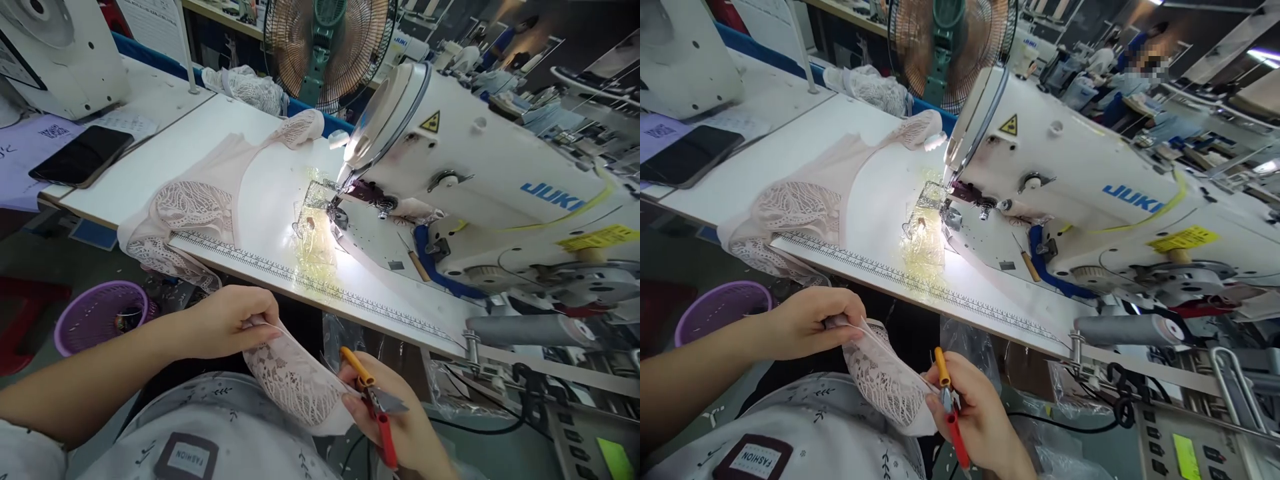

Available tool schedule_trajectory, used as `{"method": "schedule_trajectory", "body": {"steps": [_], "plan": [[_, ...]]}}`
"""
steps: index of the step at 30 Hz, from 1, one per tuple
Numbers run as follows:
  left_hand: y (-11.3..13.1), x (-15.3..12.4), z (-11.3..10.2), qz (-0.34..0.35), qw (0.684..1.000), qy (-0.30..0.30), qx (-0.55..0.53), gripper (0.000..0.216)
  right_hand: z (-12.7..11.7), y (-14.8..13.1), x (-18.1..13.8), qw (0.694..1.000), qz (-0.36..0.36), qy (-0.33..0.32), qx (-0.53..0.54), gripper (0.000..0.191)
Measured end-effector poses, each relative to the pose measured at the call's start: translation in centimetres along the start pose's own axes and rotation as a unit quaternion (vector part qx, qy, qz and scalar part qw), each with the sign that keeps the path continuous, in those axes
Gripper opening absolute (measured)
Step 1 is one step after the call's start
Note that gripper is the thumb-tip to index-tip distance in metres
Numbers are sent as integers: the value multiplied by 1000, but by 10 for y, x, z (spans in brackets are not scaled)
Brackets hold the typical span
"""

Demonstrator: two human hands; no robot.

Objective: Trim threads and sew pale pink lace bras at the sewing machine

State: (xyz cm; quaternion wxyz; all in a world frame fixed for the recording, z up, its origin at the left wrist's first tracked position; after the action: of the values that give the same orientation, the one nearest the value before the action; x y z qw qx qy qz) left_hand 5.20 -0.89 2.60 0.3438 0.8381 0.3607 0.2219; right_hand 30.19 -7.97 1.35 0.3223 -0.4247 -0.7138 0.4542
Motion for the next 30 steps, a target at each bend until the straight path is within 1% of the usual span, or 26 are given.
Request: {"method": "schedule_trajectory", "body": {"steps": [2,5,9,15,18,20,23,25,26,28,30], "plan": [[2,4,-4,-22,999,-26,0,5,0,6,-2,1000,9,-3,12,6],[3,11,-7,-43,996,-63,-42,17,-1,11,-6,1000,25,3,13,7],[5,21,-11,-52,990,-111,-65,11,-1,13,-8,999,42,7,25,8],[14,35,-27,-57,989,-130,-48,11,0,21,-8,997,49,25,55,12],[17,37,-38,-68,987,-147,-11,13,1,16,-4,998,31,37,51,11],[18,35,-45,-60,987,-143,29,16,3,8,0,998,1,47,44,9],[17,30,-56,-30,986,-115,117,20,5,-2,7,997,-51,54,34,6],[14,25,-62,-41,978,-102,176,26,6,-6,12,995,-80,51,39,7],[11,23,-65,-61,973,-93,204,28,6,-6,13,994,-90,49,40,8],[6,19,-69,-82,966,-81,232,28,7,-5,15,993,-99,49,33,11],[5,16,-70,-56,971,-81,219,27,8,-4,15,994,-90,54,17,14]]}}
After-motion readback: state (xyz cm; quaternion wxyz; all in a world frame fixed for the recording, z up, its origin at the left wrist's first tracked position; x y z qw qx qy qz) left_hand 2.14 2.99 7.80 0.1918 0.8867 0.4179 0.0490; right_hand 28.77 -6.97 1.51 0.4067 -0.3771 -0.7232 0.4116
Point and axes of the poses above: each hand's wrist, its own x-axis towards the middle knuckle, its own z-axis out of the palm, y = z × x, the point moved 2 cm from there along x, towards the middle knuckle, and after that the axes turned 8 degrees about x, right-handed, at the moved point
